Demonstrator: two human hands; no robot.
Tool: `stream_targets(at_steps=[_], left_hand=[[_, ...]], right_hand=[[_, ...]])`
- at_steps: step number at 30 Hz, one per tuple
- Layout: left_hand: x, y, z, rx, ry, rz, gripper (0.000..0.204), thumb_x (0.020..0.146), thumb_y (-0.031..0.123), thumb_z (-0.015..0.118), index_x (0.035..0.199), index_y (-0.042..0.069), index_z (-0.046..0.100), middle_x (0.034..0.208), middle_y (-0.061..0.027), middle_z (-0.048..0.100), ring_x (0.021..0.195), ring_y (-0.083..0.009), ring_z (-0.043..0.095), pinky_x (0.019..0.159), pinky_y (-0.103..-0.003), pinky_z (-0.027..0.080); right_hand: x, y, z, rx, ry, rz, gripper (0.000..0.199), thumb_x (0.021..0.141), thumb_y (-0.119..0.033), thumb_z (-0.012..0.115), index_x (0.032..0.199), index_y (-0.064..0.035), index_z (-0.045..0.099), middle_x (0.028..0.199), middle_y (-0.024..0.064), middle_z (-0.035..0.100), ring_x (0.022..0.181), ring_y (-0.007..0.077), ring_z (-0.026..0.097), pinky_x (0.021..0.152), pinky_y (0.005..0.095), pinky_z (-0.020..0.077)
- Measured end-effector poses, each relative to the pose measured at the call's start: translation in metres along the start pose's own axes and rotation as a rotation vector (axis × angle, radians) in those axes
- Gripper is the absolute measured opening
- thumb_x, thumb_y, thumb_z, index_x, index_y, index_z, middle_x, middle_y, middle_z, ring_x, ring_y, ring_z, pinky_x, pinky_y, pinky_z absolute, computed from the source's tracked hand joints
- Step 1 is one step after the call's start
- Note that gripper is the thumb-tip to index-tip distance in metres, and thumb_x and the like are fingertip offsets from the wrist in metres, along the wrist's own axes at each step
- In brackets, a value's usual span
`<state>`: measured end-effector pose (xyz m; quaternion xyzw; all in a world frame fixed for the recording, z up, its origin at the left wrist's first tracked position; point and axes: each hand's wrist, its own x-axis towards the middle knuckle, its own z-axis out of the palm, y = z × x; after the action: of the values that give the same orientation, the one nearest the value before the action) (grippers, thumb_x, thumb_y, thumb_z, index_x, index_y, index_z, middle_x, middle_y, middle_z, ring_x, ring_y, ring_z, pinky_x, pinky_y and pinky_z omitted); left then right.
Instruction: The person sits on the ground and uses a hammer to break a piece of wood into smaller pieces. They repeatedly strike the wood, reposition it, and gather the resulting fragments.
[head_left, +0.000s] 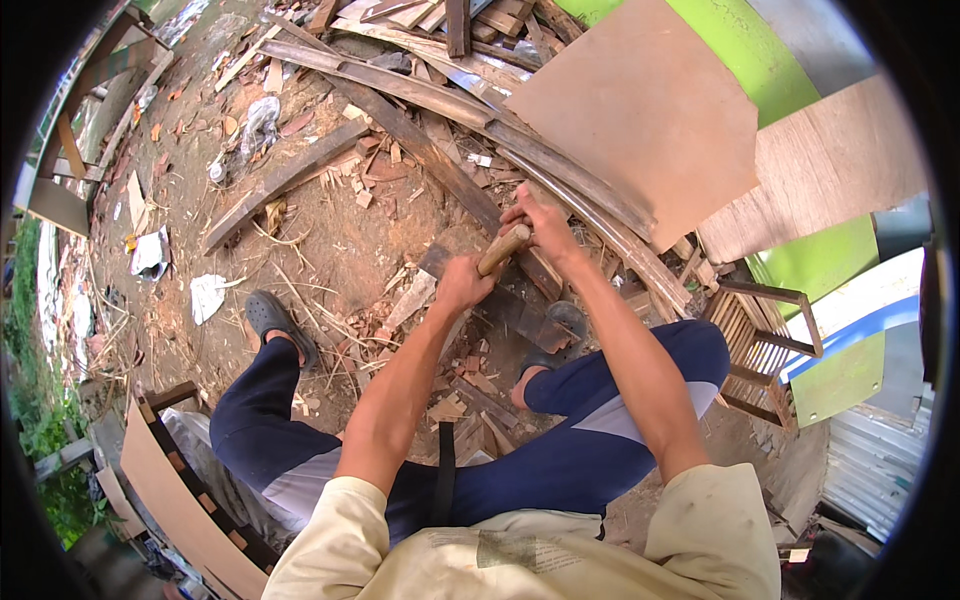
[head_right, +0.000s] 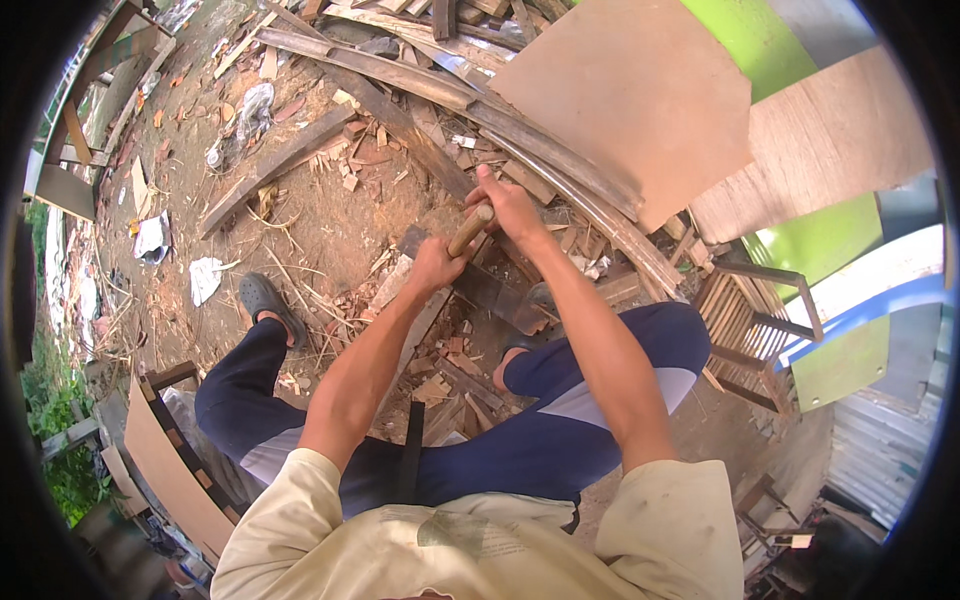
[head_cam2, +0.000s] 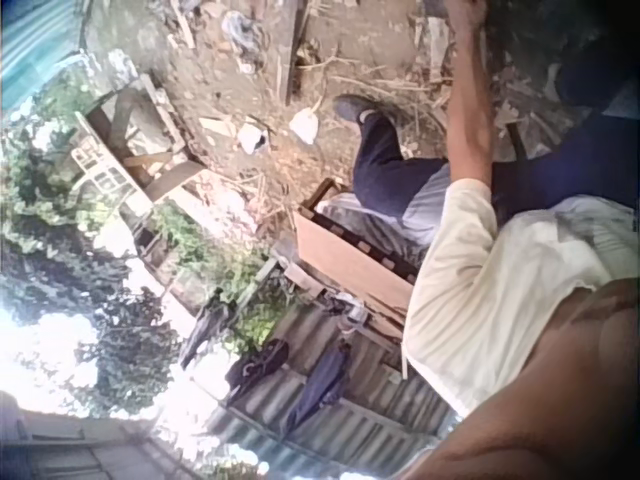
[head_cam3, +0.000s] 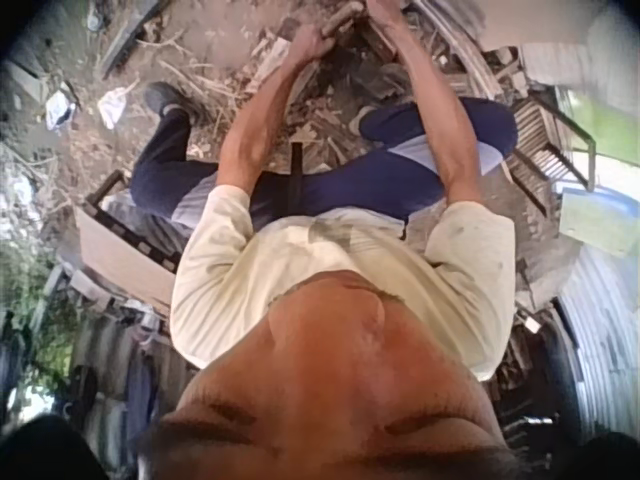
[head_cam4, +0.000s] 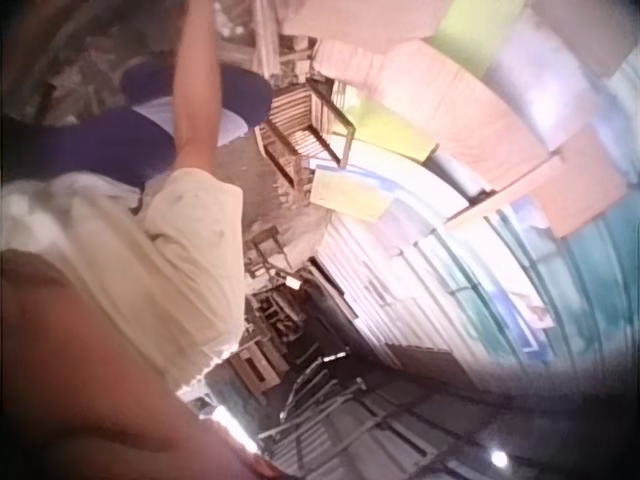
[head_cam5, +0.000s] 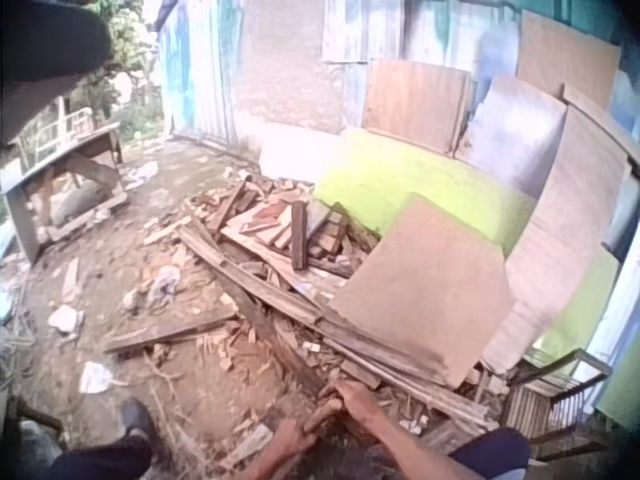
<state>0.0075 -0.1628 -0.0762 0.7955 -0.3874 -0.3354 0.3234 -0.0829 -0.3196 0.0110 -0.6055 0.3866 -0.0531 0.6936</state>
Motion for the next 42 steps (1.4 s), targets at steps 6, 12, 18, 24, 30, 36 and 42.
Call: stream_targets(at_steps=[6, 12, 18, 24, 30, 36, 42], left_hand=[[-0.003, 0.006, 0.011, -0.073, 0.035, -0.101, 0.027, 0.086, 0.028, 0.066, 0.09, 0.001, 0.069, 0.081, -0.0285, 0.066, 0.081, -0.0461, 0.065, 0.073, -0.05, 0.051], [-0.004, -0.001, 0.008, -0.055, 0.046, -0.082, 0.026, 0.086, 0.025, 0.065, 0.091, 0.0, 0.069, 0.08, -0.0288, 0.065, 0.081, -0.0457, 0.066, 0.073, -0.049, 0.052], [-0.005, 0.005, 0.004, -0.138, 0.054, -0.048, 0.024, 0.084, 0.025, 0.066, 0.091, 0.002, 0.069, 0.081, -0.0279, 0.065, 0.08, -0.0446, 0.066, 0.073, -0.049, 0.052], [-0.011, -0.03, 0.002, -0.106, 0.063, -0.016, 0.022, 0.08, 0.023, 0.067, 0.09, 0.004, 0.07, 0.081, -0.0261, 0.067, 0.079, -0.0434, 0.067, 0.072, -0.049, 0.053], [-0.021, -0.037, 0.003, -0.072, 0.116, 0.104, 0.025, 0.083, 0.026, 0.069, 0.082, 0.001, 0.068, 0.075, -0.0255, 0.065, 0.077, -0.0457, 0.065, 0.068, -0.049, 0.052], [-0.047, -0.035, 0.015, -0.023, 0.169, 0.162, 0.021, 0.078, 0.023, 0.069, 0.084, 0.004, 0.07, 0.081, -0.0232, 0.068, 0.077, -0.0433, 0.066, 0.071, -0.05, 0.053], [-0.051, -0.047, 0.014, 0.079, 0.187, 0.12, 0.021, 0.08, 0.024, 0.069, 0.081, 0.003, 0.067, 0.079, -0.0232, 0.067, 0.076, -0.0435, 0.066, 0.071, -0.051, 0.052]], right_hand=[[0.019, 0.012, 0.014, -0.098, -0.1, -0.1, 0.076, 0.098, -0.068, 0.04, 0.083, 0.001, 0.068, 0.071, 0.0082, 0.064, 0.069, 0.0145, 0.062, 0.071, 0.0266, 0.0476], [0.026, 0.007, 0.015, 0.208, -0.18, -0.035, 0.077, 0.098, -0.07, 0.035, 0.085, -0.0002, 0.065, 0.069, 0.008, 0.061, 0.065, 0.0163, 0.059, 0.07, 0.0313, 0.0476], [0.074, 0.009, -0.07, 0.681, 0.051, -0.042, 0.076, 0.099, -0.071, 0.025, 0.109, -0.0037, 0.061, 0.09, 0.0123, 0.064, 0.089, 0.0251, 0.061, 0.084, 0.0434, 0.0487], [0.037, -0.005, 0.058, 0.535, -0.37, -0.194, 0.083, 0.095, -0.075, 0.029, 0.159, -0.0225, 0.023, 0.152, 0.0162, 0.044, 0.138, 0.0308, 0.043, 0.115, 0.0486, 0.0304], [0.071, -0.009, 0.012, 0.771, -0.298, -0.119, 0.081, 0.095, -0.073, 0.034, 0.157, -0.0219, 0.026, 0.155, 0.013, 0.041, 0.141, 0.0271, 0.04, 0.12, 0.05, 0.0216], [0.025, 0.006, 0.081, 0.501, -0.564, -0.148, 0.075, 0.099, -0.068, 0.025, 0.16, -0.0248, 0.018, 0.16, 0.0153, 0.031, 0.149, 0.0319, 0.025, 0.123, 0.0512, 0.0104], [0.016, 0.015, 0.076, 0.436, -0.45, -0.077, 0.081, 0.097, -0.071, 0.019, 0.16, -0.0206, 0.017, 0.16, 0.0171, 0.029, 0.151, 0.0324, 0.02, 0.123, 0.0494, 0.0105]])
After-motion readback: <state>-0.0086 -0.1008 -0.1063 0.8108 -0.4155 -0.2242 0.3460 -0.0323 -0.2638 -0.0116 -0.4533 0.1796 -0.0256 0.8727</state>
